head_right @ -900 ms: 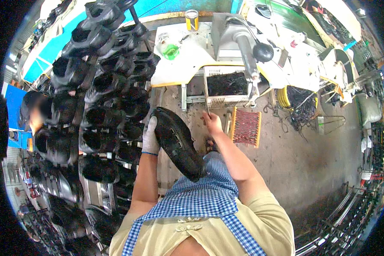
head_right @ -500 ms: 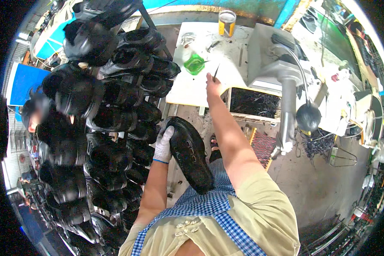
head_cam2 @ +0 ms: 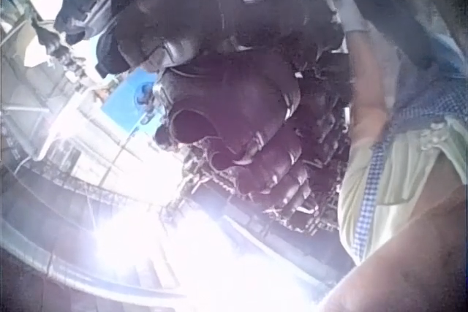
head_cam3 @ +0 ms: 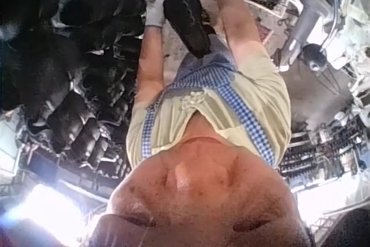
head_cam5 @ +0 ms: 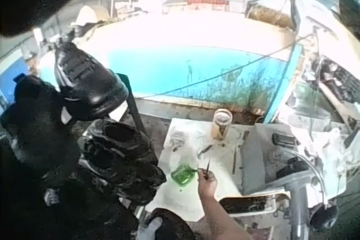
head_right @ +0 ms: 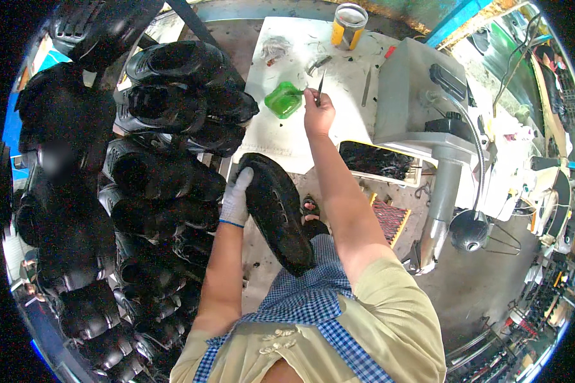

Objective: Assembling and finishing components of leather shoes in a factory setting.

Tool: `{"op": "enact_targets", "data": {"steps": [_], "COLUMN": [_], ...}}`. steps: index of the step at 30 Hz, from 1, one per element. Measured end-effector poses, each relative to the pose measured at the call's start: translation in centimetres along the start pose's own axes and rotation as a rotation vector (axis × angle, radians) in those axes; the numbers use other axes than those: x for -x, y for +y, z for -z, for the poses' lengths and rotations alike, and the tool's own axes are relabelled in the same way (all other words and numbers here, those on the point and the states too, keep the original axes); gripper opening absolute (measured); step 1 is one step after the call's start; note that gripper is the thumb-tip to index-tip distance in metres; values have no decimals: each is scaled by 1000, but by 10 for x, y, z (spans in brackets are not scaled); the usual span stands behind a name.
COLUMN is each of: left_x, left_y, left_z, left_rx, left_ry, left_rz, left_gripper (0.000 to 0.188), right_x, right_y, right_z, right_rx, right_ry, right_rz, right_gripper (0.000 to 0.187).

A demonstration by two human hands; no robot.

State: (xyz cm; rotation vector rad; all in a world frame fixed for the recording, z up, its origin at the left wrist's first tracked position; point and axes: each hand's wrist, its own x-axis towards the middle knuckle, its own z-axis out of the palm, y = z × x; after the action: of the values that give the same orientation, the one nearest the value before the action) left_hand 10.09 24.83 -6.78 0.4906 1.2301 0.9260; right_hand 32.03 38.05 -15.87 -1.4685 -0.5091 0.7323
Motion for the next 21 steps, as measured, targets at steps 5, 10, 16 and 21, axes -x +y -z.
{"op": "enact_targets", "data": {"steps": [5, 10, 16, 21], "left_x": [-32, -43, -55, -53], "left_y": [-2, 8, 16, 23], "left_z": [1, -2, -15, -30], "left_rx": [20, -64, -110, -5], "left_ry": [10, -58, -55, -101], "left_rz": [-1, 8, 28, 32], "left_gripper": [48, 51, 50, 48], "right_x": [-15, -9, 28, 48], "right_y": [5, -33, -73, -84], "right_z": [10, 28, 53, 57], "right_rx": [200, -170, -286, -170], "right_ry": [-71, -19, -343, -388], "right_rz": [85, -541, -541, -401], "right_gripper": [20, 21, 16, 14]}}
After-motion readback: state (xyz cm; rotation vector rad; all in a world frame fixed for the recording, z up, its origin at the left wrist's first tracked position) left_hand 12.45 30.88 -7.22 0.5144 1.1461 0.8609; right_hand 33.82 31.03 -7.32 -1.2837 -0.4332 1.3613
